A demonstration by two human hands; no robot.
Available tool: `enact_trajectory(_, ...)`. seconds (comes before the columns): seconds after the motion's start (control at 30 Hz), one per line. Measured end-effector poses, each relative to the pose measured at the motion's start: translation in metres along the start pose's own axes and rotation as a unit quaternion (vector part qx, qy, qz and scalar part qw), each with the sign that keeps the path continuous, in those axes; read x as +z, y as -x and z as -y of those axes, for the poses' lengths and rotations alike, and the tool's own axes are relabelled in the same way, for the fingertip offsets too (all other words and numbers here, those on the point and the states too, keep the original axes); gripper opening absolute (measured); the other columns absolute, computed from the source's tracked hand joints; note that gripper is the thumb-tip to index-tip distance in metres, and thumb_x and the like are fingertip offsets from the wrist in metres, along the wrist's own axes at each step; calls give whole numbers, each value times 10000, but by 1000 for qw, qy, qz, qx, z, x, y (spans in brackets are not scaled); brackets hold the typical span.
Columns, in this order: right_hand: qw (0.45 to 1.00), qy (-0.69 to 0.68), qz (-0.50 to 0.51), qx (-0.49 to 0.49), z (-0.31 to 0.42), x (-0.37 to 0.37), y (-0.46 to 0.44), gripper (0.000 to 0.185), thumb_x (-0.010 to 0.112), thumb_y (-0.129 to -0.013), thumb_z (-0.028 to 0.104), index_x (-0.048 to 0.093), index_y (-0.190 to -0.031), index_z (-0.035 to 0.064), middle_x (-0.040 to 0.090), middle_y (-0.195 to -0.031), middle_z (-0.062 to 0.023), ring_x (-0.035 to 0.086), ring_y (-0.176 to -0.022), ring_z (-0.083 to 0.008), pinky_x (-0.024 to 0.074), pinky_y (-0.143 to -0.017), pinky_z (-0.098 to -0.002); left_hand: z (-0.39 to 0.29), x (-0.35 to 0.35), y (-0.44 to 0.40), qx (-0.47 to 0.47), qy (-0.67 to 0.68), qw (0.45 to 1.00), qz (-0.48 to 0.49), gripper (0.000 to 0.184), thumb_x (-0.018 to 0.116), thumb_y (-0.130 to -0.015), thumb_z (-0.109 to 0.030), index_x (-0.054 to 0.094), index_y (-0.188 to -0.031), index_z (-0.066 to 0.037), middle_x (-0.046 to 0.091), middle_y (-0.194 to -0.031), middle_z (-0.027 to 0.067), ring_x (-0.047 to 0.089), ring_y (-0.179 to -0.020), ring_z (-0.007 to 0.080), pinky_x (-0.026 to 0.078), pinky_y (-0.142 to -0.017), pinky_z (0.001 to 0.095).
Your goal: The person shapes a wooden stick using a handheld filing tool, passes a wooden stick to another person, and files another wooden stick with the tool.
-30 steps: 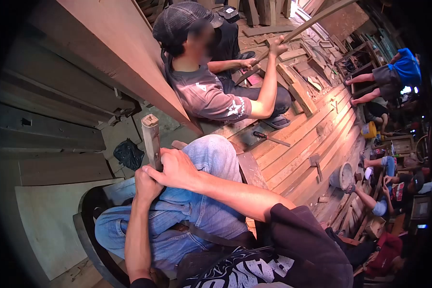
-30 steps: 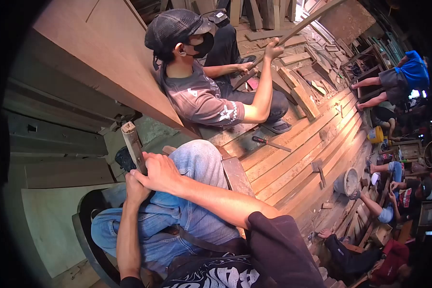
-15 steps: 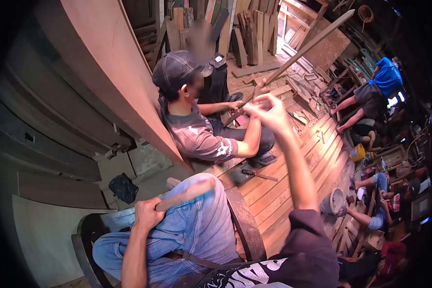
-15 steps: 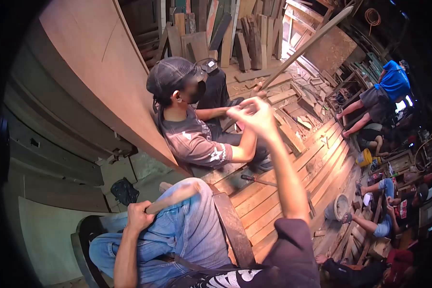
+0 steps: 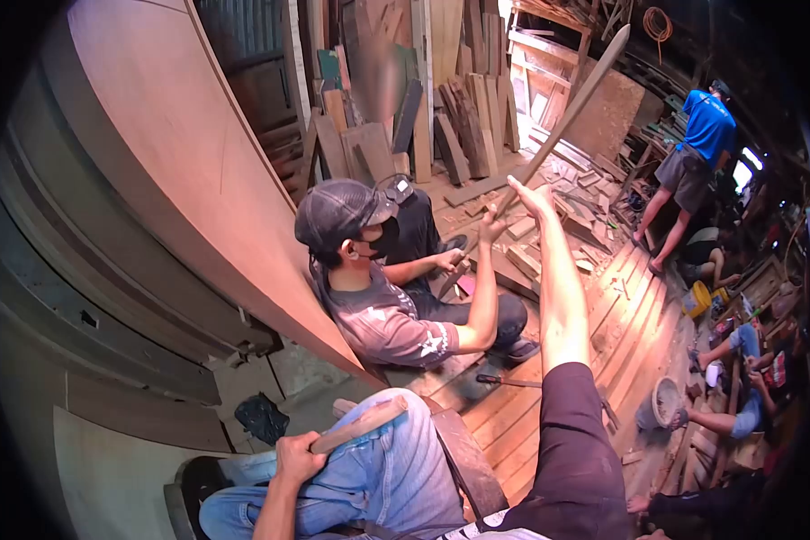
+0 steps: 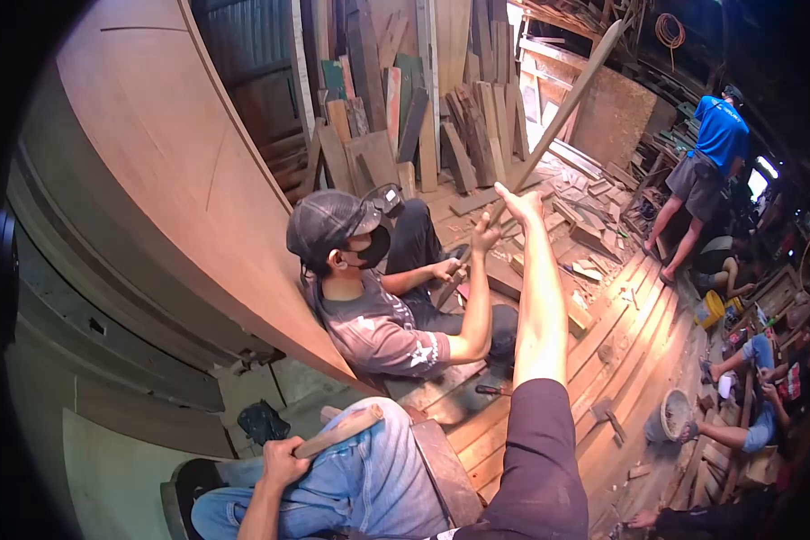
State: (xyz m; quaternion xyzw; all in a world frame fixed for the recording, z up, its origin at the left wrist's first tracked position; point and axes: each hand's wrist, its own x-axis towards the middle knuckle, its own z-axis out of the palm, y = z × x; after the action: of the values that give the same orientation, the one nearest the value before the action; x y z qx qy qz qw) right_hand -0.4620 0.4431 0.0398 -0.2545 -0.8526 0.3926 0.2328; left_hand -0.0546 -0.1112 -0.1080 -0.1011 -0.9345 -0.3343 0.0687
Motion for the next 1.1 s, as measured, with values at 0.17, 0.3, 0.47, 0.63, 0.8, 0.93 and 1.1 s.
enact_trajectory(0.17,996,-59,-66,-14,23,-3,12,847,811,-668,553,583,-1261,-9,607,-1243,-213,621,-1097,-312,524,-866,-406,2,1,-1,-12,-15,1000,11,174,767,-684,-250,677,-708,-104,626,-616,143,628,-575,353,491,-535,435)
enact_trajectory(0.3,969,-158,-176,-66,38,-9,27,501,704,-821,458,688,-1057,16,697,-1044,-184,663,-1024,-289,493,-912,-387,6,3,0,7,-8,1000,7,190,773,-688,-239,655,-697,-90,624,-623,142,623,-578,360,485,-530,432)
enact_trajectory(0.47,968,-149,-186,-81,24,-25,19,458,577,-914,493,728,-738,98,714,-740,-76,700,-786,-252,515,-769,-384,6,3,-1,6,-3,1000,-3,162,758,-692,-205,654,-707,-82,619,-627,151,620,-591,373,485,-534,434)
enact_trajectory(0.63,930,-234,-259,-112,51,-87,40,485,565,-943,475,655,-835,12,673,-619,-79,681,-625,-202,525,-716,-365,1,-1,1,3,15,1000,5,117,737,-674,-158,666,-726,-80,627,-643,145,633,-595,351,494,-547,419)
enact_trajectory(0.8,880,-227,-348,-230,109,-202,65,392,585,-964,362,511,-1037,-15,618,-589,-79,621,-477,-174,505,-503,-318,-6,-5,4,10,43,999,-9,107,680,-658,-93,633,-745,-53,603,-626,162,618,-576,354,481,-540,405)
enact_trajectory(0.93,810,-412,-300,-291,138,-286,107,304,583,-976,233,397,-1073,13,536,-599,-54,538,-427,-145,485,-402,-303,-25,-13,8,10,91,994,-67,106,702,-688,-79,614,-721,-29,549,-562,155,587,-487,276,447,-493,357)
enact_trajectory(1.1,821,-492,-211,-200,125,-352,181,227,569,-983,218,432,-989,38,505,-651,-38,477,-470,-135,479,-463,-318,-69,-33,15,0,181,973,-144,303,781,-800,-149,537,-682,-12,380,-527,49,333,-543,69,330,-456,278)
